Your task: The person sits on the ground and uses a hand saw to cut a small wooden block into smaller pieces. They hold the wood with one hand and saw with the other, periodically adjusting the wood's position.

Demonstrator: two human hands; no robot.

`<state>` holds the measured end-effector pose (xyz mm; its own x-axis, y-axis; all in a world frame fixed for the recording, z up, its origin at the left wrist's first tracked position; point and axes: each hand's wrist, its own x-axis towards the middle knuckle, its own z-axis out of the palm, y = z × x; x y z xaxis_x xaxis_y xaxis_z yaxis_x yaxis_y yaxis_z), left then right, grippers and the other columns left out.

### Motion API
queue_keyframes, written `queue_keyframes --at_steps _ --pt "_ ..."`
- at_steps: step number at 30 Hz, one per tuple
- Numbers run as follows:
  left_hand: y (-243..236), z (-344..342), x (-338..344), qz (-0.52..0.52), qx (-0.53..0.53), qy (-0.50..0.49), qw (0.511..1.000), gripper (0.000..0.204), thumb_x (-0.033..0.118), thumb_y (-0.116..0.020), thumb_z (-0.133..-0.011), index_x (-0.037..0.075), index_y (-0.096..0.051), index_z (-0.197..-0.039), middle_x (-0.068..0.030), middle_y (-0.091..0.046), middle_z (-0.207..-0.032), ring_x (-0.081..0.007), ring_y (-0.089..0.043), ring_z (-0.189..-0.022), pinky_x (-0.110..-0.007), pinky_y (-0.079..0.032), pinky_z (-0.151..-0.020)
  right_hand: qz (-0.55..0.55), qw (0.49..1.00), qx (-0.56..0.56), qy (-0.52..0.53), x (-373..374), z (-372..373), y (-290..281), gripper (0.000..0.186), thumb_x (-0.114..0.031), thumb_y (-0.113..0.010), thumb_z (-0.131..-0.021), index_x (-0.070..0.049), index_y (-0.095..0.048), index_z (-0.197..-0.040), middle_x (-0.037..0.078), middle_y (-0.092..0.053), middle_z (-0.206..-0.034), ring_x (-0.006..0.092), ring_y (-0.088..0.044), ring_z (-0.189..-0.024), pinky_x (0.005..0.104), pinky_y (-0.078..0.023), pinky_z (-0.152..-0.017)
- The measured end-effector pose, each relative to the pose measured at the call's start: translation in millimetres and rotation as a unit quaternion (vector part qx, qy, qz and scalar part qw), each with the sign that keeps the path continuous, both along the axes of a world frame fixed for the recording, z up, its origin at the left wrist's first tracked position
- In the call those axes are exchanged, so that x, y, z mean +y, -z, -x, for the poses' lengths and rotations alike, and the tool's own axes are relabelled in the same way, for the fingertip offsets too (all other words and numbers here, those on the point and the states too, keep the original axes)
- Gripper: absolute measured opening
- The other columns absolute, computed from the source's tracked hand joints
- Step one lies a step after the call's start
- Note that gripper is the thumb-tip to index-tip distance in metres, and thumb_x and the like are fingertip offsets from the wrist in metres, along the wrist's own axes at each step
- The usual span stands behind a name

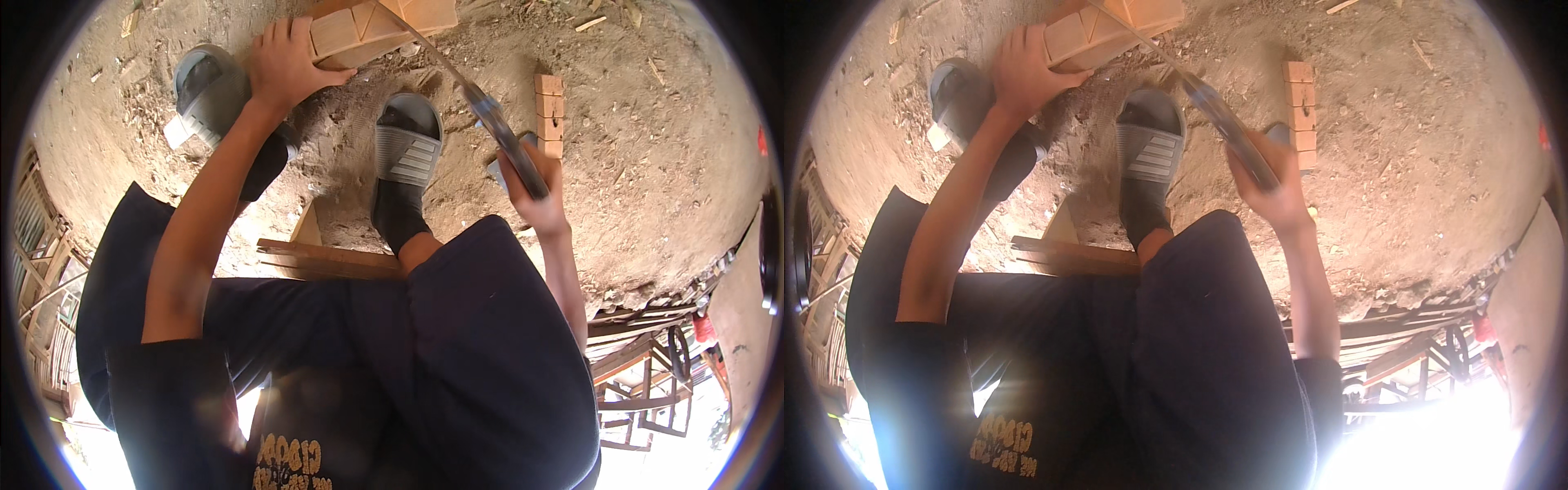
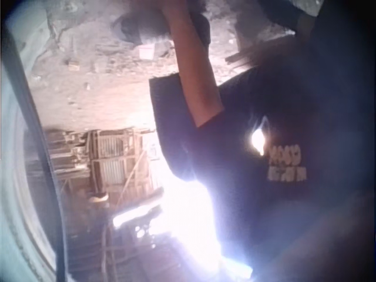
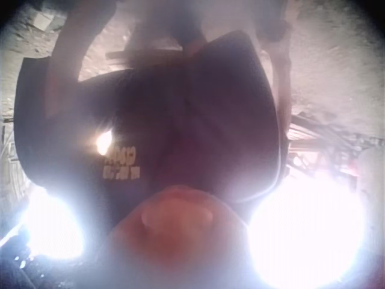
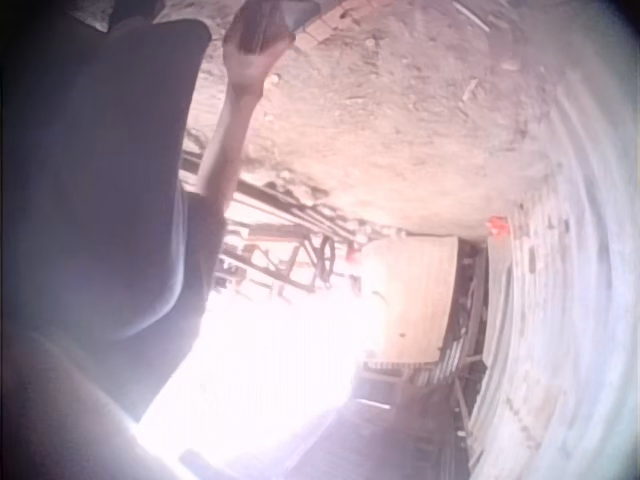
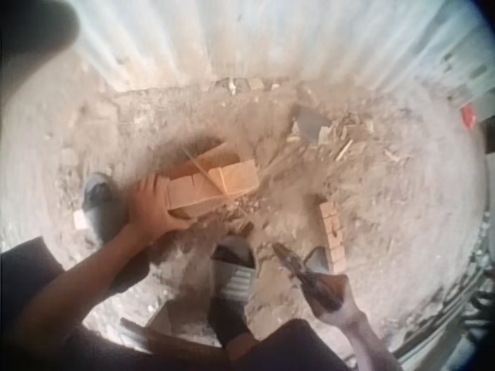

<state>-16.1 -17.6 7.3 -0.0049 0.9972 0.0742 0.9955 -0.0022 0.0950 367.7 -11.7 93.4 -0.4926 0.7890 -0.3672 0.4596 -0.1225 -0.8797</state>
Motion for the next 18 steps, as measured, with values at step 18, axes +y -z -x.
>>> queue_keyframes --at_steps 18 --pt "7 1 1 -0.031 0.001 0.012 0.999 0.084 0.065 -0.085 -0.052 0.007 -0.060 -0.107 -0.0122 -0.060 -0.097 -0.0319 -0.060 -0.093 -0.044 -0.049 -0.079 0.026 0.998 -0.053 0.002 -13 -15 -37 0.010 0.000 -0.062 -0.092 0.003 -0.063 -0.082 0.003 -0.053 -0.062 0.0059 -0.048 -0.056 0.0267 -0.035 -0.048"
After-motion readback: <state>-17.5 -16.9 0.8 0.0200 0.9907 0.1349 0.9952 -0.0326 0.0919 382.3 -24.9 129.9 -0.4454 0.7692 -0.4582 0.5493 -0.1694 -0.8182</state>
